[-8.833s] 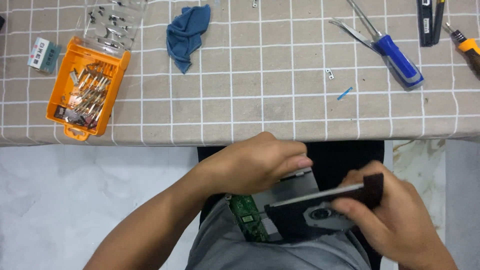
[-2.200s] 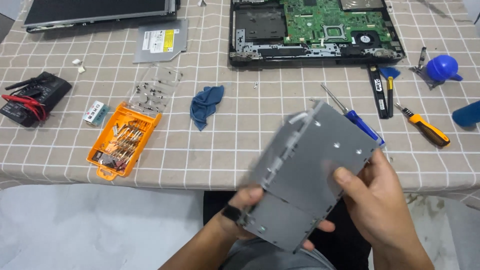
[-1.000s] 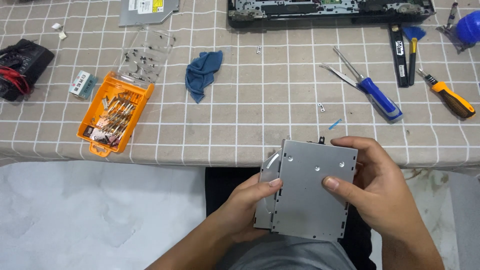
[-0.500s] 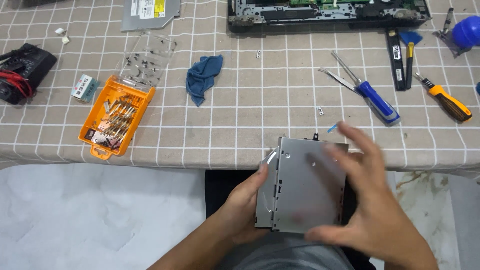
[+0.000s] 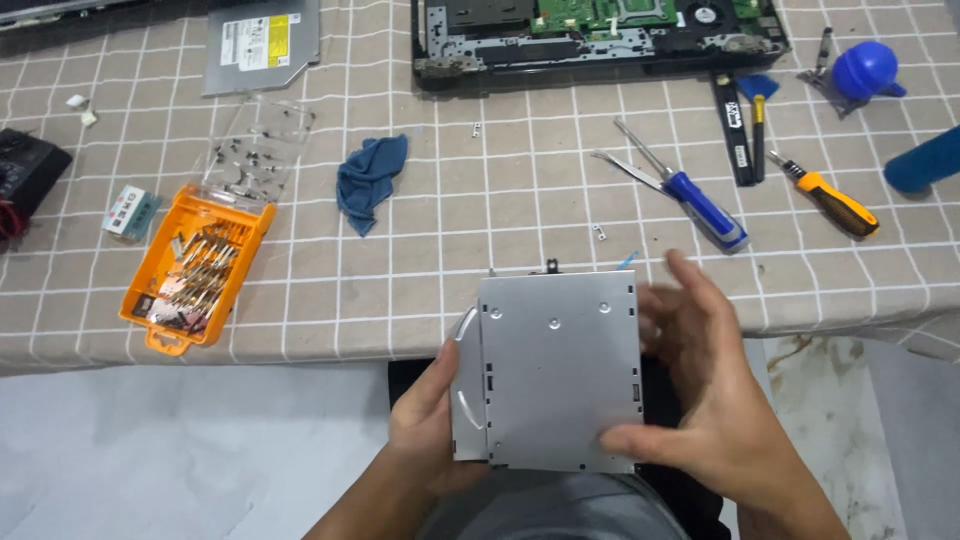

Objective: Disassembling and inspecting the internal components of a laptop optical drive on a repair bench.

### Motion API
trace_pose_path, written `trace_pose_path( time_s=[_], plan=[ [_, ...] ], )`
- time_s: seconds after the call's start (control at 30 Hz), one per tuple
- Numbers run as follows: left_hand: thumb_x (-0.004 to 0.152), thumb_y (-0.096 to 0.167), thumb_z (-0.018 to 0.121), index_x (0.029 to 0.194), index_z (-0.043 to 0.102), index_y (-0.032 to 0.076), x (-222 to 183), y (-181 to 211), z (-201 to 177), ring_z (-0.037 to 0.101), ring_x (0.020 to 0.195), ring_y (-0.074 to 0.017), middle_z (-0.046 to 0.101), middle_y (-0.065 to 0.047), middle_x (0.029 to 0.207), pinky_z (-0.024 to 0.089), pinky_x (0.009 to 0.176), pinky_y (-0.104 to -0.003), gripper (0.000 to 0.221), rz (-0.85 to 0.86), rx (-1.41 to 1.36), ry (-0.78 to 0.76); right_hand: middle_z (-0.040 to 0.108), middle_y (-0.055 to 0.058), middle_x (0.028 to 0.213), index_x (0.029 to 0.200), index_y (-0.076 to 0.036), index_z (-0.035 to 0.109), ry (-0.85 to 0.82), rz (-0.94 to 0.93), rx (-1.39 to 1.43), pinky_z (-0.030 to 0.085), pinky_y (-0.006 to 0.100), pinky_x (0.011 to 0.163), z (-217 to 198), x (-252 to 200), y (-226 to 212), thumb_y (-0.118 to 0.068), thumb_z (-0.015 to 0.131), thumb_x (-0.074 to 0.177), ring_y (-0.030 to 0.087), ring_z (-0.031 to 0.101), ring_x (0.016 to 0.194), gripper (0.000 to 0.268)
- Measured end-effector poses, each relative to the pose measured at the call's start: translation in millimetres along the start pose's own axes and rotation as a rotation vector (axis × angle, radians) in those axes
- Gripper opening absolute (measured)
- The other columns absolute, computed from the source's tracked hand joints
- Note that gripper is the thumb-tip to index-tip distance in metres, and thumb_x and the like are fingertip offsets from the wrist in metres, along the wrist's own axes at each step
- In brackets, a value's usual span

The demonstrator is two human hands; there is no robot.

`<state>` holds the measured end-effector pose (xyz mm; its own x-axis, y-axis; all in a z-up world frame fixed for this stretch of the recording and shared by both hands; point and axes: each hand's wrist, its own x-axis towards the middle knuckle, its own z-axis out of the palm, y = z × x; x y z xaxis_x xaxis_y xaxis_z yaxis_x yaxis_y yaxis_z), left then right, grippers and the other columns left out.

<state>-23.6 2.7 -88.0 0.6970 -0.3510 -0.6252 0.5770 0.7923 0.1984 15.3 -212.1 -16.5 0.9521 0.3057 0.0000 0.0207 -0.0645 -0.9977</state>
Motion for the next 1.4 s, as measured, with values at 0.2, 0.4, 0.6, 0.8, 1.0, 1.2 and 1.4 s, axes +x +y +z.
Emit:
trace_pose_path(
  time_s=[0.2,0.4,0.6,0.8,1.0,1.2,1.4],
  plan=[
    [0.097,0.052,0.032,0.143,0.039,0.007,8,-1,-12,0.057,0.115,-0.0312,0.057,-0.014,0.127,0.05,0.092,-0.042,0.064,0.08,-0.01,-0.574,0.06,0.012,0.086,0.133,-0.003,0.044,-0.058,0.135,0.33,0.049,0.033,0.073,-11,-16,30,-0.002,0.087,0.059,0.02,0.059,0.079,0.086],
    [0.093,0.055,0.038,0.141,0.041,0.009,6,4,-3,0.057,0.112,-0.0307,0.057,-0.014,0.126,0.048,0.089,-0.043,0.067,0.045,0.049,-0.551,0.066,0.011,0.085,0.122,0.0,0.057,-0.025,0.285,0.249,0.056,0.031,0.062,-4,-11,11,0.004,0.082,0.062,0.018,0.064,0.069,0.065],
    [0.078,0.018,0.056,0.139,0.047,0.013,-18,14,68,0.062,0.097,-0.0323,0.063,-0.019,0.113,0.051,0.08,-0.044,0.062,0.322,0.295,0.137,0.069,0.012,0.094,0.128,0.0,0.055,-0.006,0.232,0.264,0.059,0.032,0.066,-8,-11,14,-0.012,0.084,0.059,0.021,0.07,0.077,0.076],
    [0.076,0.02,0.055,0.144,0.043,0.02,-17,10,85,0.06,0.106,-0.0323,0.062,-0.016,0.121,0.049,0.084,-0.046,0.069,0.369,0.151,0.315,0.069,0.014,0.118,0.131,0.001,0.053,-0.024,0.306,0.291,0.052,0.032,0.086,2,-16,8,-0.013,0.089,0.052,0.021,0.066,0.106,0.088],
    [0.085,0.019,0.053,0.14,0.039,0.013,5,-4,59,0.06,0.096,-0.0239,0.061,-0.014,0.114,0.05,0.079,-0.038,0.057,0.639,0.198,0.184,0.07,0.014,0.115,0.122,0.003,0.06,0.249,0.176,0.15,0.061,0.033,0.074,17,-19,13,0.004,0.075,0.064,0.019,0.064,0.104,0.06],
    [0.088,0.014,0.048,0.133,0.046,0.008,-6,11,92,0.06,0.106,-0.0247,0.064,-0.016,0.12,0.048,0.09,-0.037,0.046,0.616,0.133,0.174,0.067,0.017,0.097,0.126,0.006,0.056,0.256,0.015,0.142,0.063,0.031,0.063,17,-7,18,-0.009,0.077,0.064,0.023,0.069,0.065,0.068],
    [0.086,0.02,0.052,0.132,0.04,0.012,4,33,89,0.062,0.107,-0.02,0.062,-0.013,0.125,0.053,0.089,-0.034,0.049,0.698,0.498,0.279,0.07,0.012,0.115,0.124,0.002,0.06,0.184,0.126,0.058,0.061,0.031,0.067,9,26,5,-0.011,0.07,0.072,0.018,0.067,0.086,0.054]
  ],
)
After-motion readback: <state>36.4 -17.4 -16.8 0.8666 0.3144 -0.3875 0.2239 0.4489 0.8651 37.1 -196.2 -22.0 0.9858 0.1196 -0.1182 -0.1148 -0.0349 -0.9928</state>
